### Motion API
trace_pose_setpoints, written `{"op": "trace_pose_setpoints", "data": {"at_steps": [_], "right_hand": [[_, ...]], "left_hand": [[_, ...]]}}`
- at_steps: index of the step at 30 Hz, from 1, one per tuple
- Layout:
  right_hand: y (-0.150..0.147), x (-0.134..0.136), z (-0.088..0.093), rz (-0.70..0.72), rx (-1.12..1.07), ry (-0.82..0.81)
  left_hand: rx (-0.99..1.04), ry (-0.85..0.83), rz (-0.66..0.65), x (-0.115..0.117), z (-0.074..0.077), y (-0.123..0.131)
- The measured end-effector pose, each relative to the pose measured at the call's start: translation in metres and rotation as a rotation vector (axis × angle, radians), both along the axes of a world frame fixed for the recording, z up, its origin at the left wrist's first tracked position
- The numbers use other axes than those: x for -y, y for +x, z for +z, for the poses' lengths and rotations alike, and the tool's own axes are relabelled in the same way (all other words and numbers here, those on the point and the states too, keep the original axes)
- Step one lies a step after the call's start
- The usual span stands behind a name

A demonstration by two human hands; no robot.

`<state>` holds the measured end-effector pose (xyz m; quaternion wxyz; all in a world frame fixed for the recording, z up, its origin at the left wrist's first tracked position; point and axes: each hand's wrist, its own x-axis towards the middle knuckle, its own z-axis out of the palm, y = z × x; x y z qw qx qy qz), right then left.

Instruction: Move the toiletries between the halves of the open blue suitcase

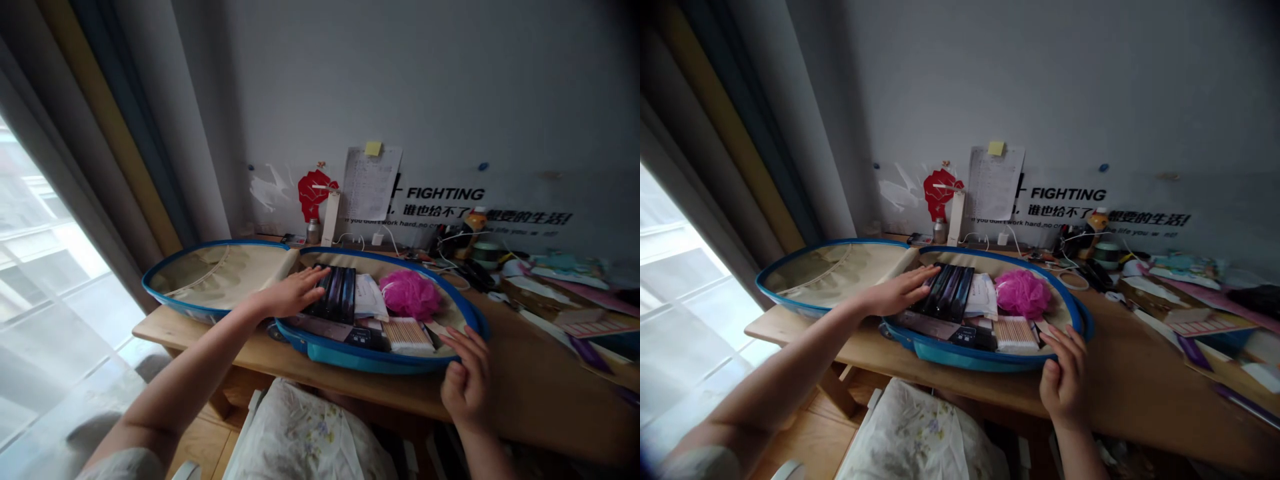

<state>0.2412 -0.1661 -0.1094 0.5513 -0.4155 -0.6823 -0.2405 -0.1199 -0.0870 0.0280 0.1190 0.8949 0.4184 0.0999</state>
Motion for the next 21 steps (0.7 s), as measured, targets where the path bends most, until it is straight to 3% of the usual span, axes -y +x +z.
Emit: {"op": "trace_pose_setpoints", "data": {"at_steps": [3,8,11,16,21], "right_hand": [[0.001,0.001,-0.001,-0.008,0.021,0.004],[0.006,0.005,0.004,-0.122,0.136,-0.018],[0.014,0.005,0.010,-0.097,0.216,-0.025],[0.028,0.001,0.018,0.033,0.226,-0.074],[0.037,0.002,0.024,-0.058,0.214,-0.245]], "left_hand": [[0.146,0.202,0.146,0.024,-0.014,-0.041],[0.089,0.429,0.481,0.060,-0.071,-0.116],[0.035,0.518,0.605,0.069,-0.093,-0.150],[0.031,0.621,0.557,0.069,-0.099,-0.177],[0.069,0.694,0.505,0.064,-0.098,-0.186]]}}
